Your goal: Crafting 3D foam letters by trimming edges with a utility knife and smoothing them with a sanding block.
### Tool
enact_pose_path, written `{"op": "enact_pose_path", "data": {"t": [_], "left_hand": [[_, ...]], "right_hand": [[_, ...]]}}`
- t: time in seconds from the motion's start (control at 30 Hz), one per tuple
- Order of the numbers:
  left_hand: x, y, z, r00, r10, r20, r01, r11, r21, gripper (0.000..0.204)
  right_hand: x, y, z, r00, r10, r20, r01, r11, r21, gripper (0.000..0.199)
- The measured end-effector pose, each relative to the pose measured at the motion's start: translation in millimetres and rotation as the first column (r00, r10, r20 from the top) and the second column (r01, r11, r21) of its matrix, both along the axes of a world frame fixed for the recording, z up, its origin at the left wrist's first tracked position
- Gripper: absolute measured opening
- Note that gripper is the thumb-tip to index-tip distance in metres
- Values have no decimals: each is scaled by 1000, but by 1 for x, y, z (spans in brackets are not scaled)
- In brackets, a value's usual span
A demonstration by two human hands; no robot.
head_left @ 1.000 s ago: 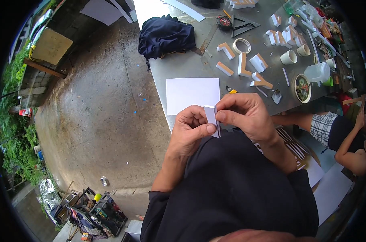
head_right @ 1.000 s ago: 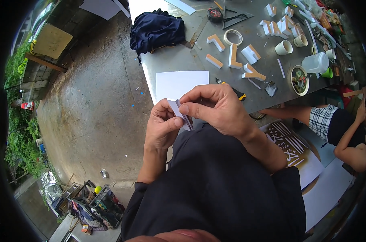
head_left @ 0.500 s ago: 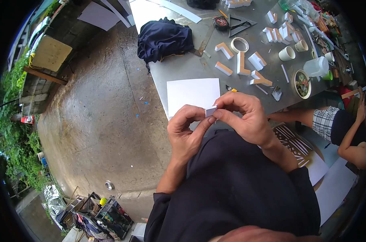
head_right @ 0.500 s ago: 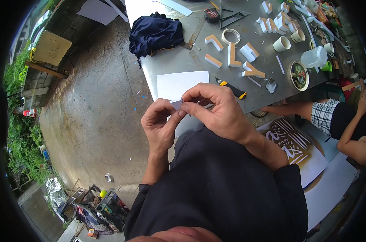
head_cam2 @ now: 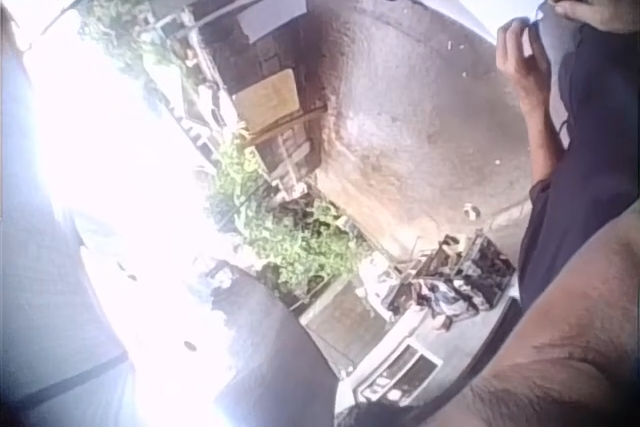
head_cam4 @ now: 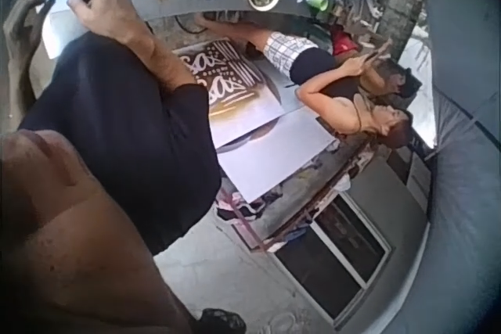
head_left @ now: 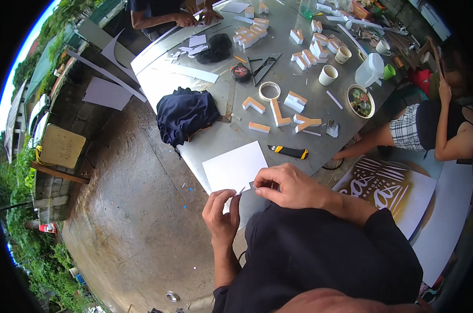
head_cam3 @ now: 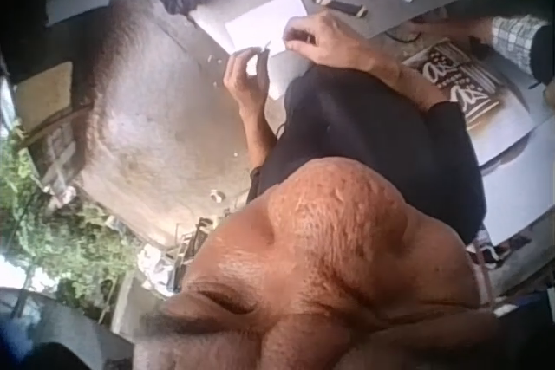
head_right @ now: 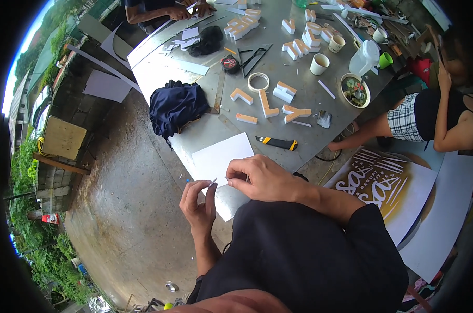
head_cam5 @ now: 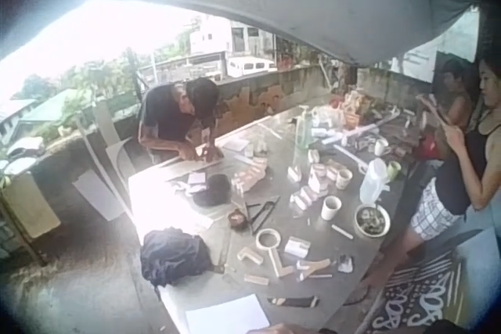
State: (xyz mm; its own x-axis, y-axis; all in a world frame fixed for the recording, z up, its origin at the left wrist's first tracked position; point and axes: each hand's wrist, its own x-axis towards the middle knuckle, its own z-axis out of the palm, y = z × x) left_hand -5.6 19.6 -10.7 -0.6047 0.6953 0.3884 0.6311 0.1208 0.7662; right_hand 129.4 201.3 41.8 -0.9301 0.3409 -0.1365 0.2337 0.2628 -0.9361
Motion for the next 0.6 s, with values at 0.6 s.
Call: {"op": "enact_pose_path", "data": {"t": [0.6], "left_hand": [[6, 3, -104, 549, 51, 834, 120, 983, -139, 44]], "right_hand": [[183, 55, -230, 659, -514, 549, 115, 790, 602, 18]]}}
